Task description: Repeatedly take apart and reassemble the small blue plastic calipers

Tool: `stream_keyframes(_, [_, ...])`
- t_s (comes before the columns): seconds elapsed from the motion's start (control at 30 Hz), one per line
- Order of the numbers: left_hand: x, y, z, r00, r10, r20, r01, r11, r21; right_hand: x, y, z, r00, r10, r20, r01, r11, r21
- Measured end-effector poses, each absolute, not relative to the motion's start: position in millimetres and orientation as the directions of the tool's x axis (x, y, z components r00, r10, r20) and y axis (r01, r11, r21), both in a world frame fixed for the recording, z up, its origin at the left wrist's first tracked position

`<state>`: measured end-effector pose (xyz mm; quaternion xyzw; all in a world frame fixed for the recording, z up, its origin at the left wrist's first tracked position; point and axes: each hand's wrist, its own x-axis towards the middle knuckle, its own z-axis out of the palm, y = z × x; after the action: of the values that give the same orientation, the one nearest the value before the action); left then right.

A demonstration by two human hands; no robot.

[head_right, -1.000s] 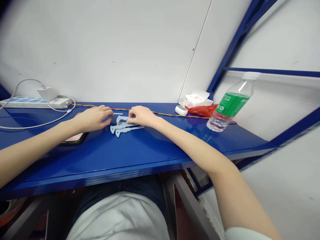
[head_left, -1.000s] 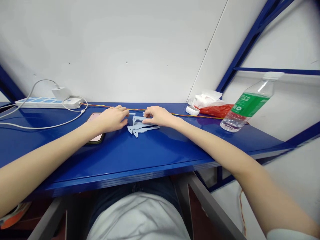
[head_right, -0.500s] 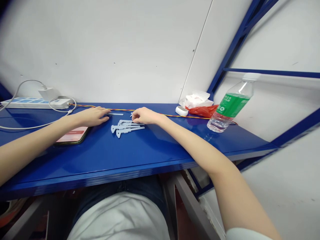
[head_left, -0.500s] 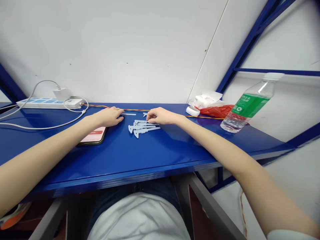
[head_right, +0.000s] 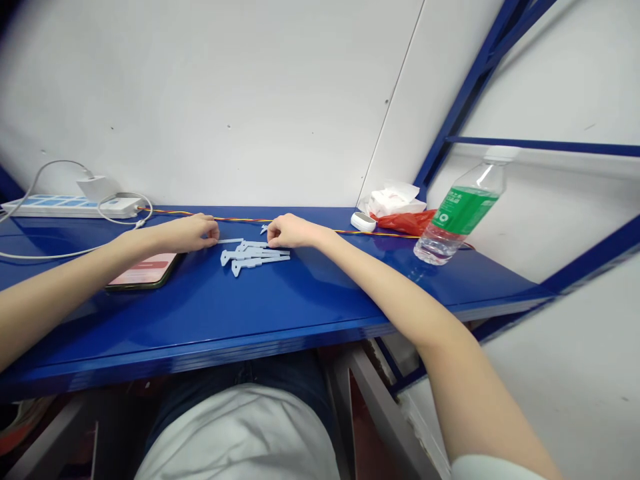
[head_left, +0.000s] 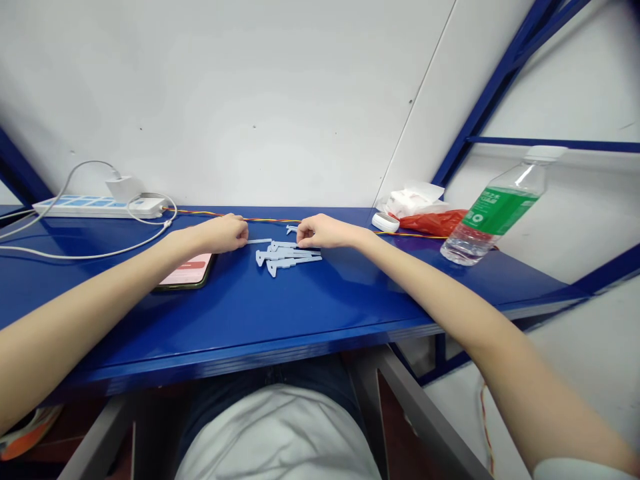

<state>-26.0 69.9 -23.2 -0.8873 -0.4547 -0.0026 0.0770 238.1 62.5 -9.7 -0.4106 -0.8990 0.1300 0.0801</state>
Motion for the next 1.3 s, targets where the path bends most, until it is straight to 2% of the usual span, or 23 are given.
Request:
stream_keyframes(0.1, [-25.7,66.7,-22.5,0.592,0.800,0.092,0.804,-0.581,-0.126,237.3,63.0,-11.1,-0.568,0.818,0.097,0.782,0.572,-0.249])
stream_keyframes(0.23, [-24.6,61.8,-20.0,0.563,0.821,0.096,0.827,-0.558,-0.074,240.3,72.2,-18.6,-0.478,0.844,0.243,0.865,0.500,-0.035])
stream_keyframes(0.3, [-23.8,60.8,-19.3,0.548,0.832,0.085,0.836,-0.545,-0.062,243.4,78.3,-22.1,-0.460,0.856,0.237,0.884,0.467,0.026])
stream_keyframes(0.37, [-22.9,61.0,-19.7,0.552,0.830,0.088,0.834,-0.547,-0.074,246.3,83.1,-24.0,-0.435,0.877,0.204,0.898,0.439,0.030])
stream_keyframes(0.47, [-20.8,61.6,-21.3,0.583,0.806,0.104,0.810,-0.566,-0.155,248.2,85.9,-24.4,-0.431,0.886,0.170,0.901,0.434,0.026])
stream_keyframes(0.57, [-18.6,60.9,-22.0,0.619,0.774,0.136,0.770,-0.564,-0.300,247.2,84.4,-23.9,-0.457,0.873,0.169,0.889,0.456,0.050])
stream_keyframes(0.67, [-19.5,59.5,-21.6,0.647,0.732,0.213,0.742,-0.542,-0.393,245.2,82.3,-24.6,-0.499,0.834,0.236,0.866,0.485,0.118])
stream_keyframes(0.9, [-23.5,55.8,-20.5,0.666,0.652,0.363,0.737,-0.501,-0.453,241.7,82.4,-28.7,-0.610,0.633,0.476,0.782,0.578,0.233])
stream_keyframes(1.3, [-20.3,51.9,-20.2,0.725,0.531,0.439,0.684,-0.481,-0.549,234.4,79.4,-32.0,-0.691,0.461,0.557,0.695,0.635,0.337])
